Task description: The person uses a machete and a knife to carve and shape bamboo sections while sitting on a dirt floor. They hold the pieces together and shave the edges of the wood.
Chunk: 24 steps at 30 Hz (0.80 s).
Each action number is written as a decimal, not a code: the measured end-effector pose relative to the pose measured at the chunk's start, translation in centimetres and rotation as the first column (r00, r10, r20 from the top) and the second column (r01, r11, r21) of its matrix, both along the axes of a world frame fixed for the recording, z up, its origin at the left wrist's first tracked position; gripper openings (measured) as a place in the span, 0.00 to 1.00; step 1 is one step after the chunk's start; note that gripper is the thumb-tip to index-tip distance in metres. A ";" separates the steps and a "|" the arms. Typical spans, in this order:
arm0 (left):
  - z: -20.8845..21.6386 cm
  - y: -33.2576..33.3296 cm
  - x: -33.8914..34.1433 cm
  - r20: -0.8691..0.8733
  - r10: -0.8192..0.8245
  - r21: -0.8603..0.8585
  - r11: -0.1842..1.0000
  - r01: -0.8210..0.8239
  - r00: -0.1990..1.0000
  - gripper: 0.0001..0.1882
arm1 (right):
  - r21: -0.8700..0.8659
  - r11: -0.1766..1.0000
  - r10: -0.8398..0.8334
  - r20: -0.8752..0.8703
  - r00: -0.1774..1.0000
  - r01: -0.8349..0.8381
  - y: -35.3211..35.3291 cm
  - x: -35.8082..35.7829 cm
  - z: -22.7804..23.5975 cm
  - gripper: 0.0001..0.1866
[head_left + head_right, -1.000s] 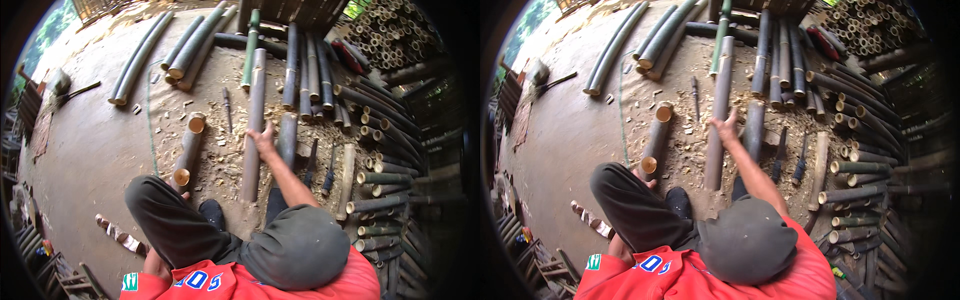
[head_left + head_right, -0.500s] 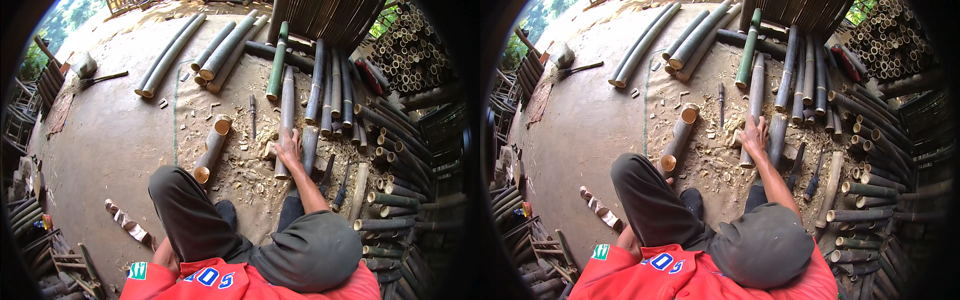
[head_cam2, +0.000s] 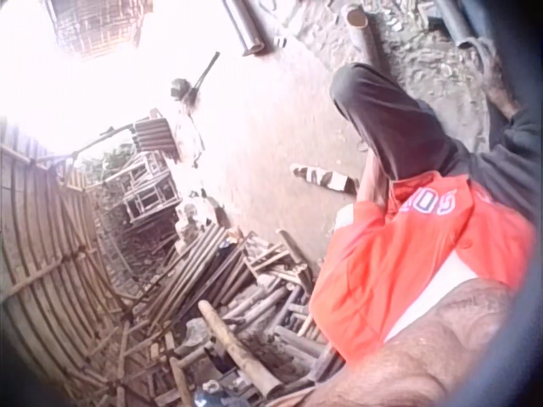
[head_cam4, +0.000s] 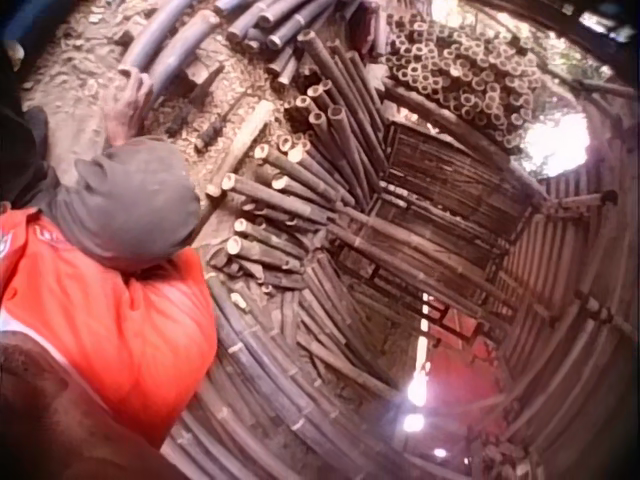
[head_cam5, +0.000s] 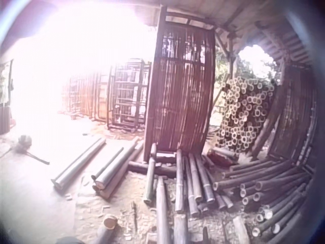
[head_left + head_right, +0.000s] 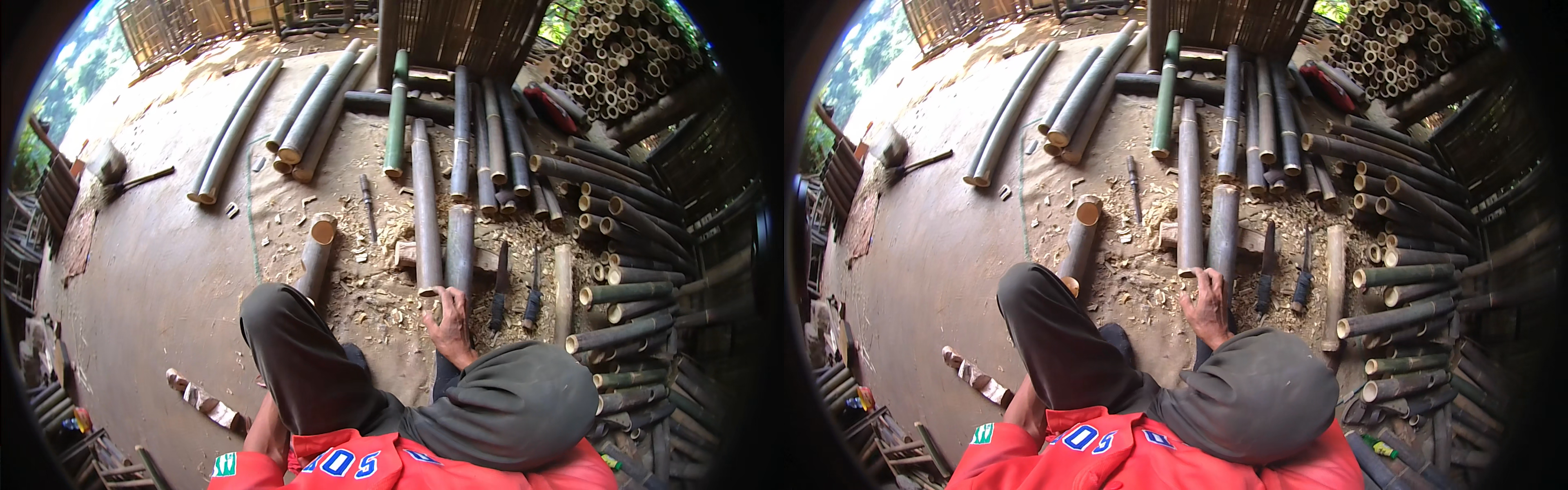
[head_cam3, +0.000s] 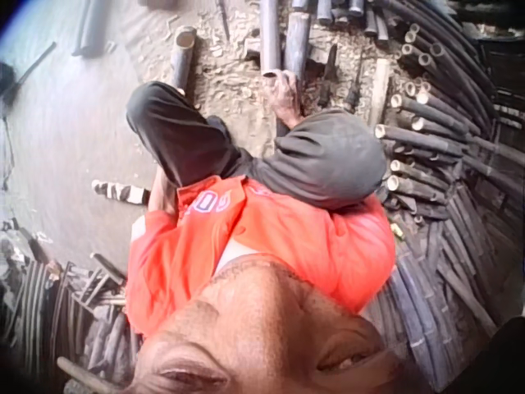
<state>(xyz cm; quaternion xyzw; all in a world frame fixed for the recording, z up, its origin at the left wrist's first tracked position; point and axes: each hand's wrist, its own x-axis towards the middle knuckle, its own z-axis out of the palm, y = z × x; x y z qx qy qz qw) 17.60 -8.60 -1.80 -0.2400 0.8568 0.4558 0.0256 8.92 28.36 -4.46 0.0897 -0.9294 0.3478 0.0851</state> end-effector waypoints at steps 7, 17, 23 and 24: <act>2.6 2.6 -4.1 -0.154 -0.107 0.200 0.970 0.137 0.982 0.36 | 0.078 0.995 0.053 0.195 0.979 -0.069 1.3 1.2 -1.3 0.36; 4.7 8.7 -11.0 -0.199 -0.209 0.458 0.844 0.279 0.958 0.37 | 0.031 0.991 -0.125 -0.080 0.989 0.128 1.2 -2.1 -2.5 0.38; 3.0 7.6 -11.1 -0.147 -0.179 0.397 0.890 0.223 0.973 0.38 | 0.272 0.959 -0.153 0.270 0.951 0.077 -0.4 -9.0 -0.7 0.63; 2.6 7.6 -11.2 -0.138 -0.183 0.386 0.895 0.223 0.973 0.38 | 0.302 0.951 -0.157 0.303 0.940 0.062 -0.4 -9.9 -1.5 0.65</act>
